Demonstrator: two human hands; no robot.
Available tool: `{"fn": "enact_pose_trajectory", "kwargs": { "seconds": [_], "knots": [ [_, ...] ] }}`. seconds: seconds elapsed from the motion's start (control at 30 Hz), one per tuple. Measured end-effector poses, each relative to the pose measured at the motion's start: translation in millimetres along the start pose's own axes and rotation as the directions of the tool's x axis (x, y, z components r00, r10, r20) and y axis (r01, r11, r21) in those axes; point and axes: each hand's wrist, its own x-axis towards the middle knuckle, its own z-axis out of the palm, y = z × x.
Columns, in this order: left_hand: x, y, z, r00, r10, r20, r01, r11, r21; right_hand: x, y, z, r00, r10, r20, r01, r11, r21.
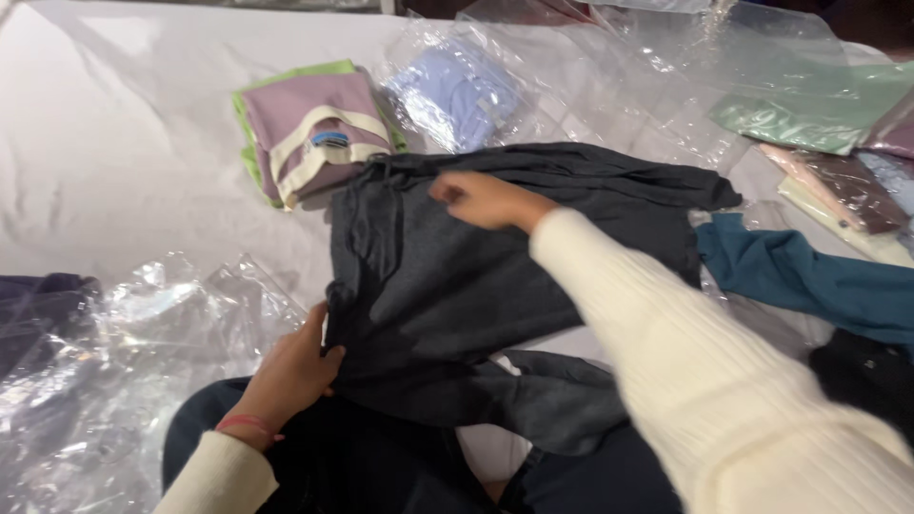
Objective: The person folds garments one at a time on a white table, smoothing and aligning each shirt or top before folding it into a compact square. Each folded garment is then wrapped in a clear plastic bag and the bagged items are stacked together on the table.
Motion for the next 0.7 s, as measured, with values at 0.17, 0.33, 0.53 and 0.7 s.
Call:
{"fn": "enact_pose_trajectory", "kwargs": {
  "seconds": [0.17, 0.33, 0.53, 0.7],
  "knots": [
    [-10, 22, 33, 0.844, 0.463, -0.271, -0.231, 0.77, 0.595, -160, 29, -33, 0.971, 0.239, -0.022, -0.237, 0.941, -0.241],
    [-13, 68, 60, 0.68, 0.638, 0.362, -0.734, 0.6, 0.32, -271, 14, -26, 0.806, 0.588, 0.072, -0.462, 0.7, -0.545],
    [-21, 83, 84, 0.622, 0.631, 0.463, -0.783, 0.494, 0.378, -305, -12, -9, 0.866, 0.478, -0.148, -0.464, 0.656, -0.595],
    [-11, 80, 91, 0.655, 0.613, 0.441, -0.754, 0.567, 0.332, -285, -21, 17, 0.96, 0.108, -0.257, -0.259, 0.689, -0.677]
  ]
}}
